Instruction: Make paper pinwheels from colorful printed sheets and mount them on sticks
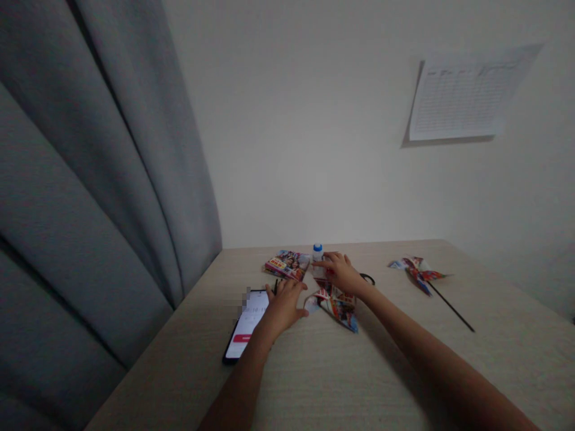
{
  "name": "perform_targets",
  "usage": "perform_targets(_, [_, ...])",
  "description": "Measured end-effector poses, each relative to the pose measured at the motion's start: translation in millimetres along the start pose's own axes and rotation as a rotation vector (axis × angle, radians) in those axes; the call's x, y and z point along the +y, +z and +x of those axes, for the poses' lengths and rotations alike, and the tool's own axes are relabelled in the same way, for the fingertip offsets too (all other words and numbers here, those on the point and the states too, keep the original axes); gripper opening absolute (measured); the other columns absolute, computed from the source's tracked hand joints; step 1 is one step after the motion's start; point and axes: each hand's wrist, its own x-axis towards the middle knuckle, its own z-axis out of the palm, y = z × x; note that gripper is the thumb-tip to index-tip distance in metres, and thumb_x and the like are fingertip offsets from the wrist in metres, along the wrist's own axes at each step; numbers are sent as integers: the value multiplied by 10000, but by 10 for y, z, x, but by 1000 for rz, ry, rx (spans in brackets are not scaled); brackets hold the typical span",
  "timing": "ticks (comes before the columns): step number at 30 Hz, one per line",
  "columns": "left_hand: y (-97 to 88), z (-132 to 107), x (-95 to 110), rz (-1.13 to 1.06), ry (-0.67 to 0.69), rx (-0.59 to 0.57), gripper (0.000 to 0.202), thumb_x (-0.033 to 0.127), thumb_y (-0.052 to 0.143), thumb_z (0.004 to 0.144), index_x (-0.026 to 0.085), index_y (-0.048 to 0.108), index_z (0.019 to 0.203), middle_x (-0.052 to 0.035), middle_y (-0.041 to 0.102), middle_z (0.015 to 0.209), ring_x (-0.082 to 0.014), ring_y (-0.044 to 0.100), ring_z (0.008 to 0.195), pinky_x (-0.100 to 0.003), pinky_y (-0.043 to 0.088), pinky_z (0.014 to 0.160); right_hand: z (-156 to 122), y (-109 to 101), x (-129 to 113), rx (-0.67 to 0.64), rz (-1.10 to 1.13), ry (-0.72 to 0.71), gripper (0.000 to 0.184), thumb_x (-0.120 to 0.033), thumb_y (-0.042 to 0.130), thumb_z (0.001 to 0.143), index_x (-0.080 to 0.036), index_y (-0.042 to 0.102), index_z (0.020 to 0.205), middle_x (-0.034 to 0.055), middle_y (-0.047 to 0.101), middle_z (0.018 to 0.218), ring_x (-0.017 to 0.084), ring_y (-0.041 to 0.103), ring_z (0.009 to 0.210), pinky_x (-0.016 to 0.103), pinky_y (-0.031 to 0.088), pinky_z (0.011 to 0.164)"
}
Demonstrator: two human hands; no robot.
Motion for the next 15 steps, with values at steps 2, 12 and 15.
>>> perform_targets(2, [1, 1, 1, 3, -1, 9, 486, 316, 732, 763, 331, 544, 1210, -29, 509, 1401, -314, 340, 1384, -757, 27, 1091, 20, 34, -12, 9, 9, 5, 629, -83, 488, 853, -419, 512, 1384, 67, 447, 1474, 297, 352, 1360, 633, 217, 1108])
perform_targets(12, [11, 25, -6, 9, -13, 70, 449, 306, 746, 775, 318, 560, 1184, -29, 552, 1357, -297, 380, 1349, -762, 14, 1089, -18, -3, 126, 288, -23, -45, 658, -48, 573, 806, -381, 541, 1372, 100, 533, 1325, 291, 415, 1262, 593, 256, 1092])
perform_targets(15, [-3, 25, 23, 53, -35, 109, 462, 291, 734, 793, 319, 555, 1218, -42, 559, 1346, -299, 395, 1335, -756, -5, 1094, -117, -68, 199, 388, -62, -71, 658, -9, 526, 810, -385, 567, 1349, 91, 574, 1213, 279, 437, 1206, 578, 248, 1095])
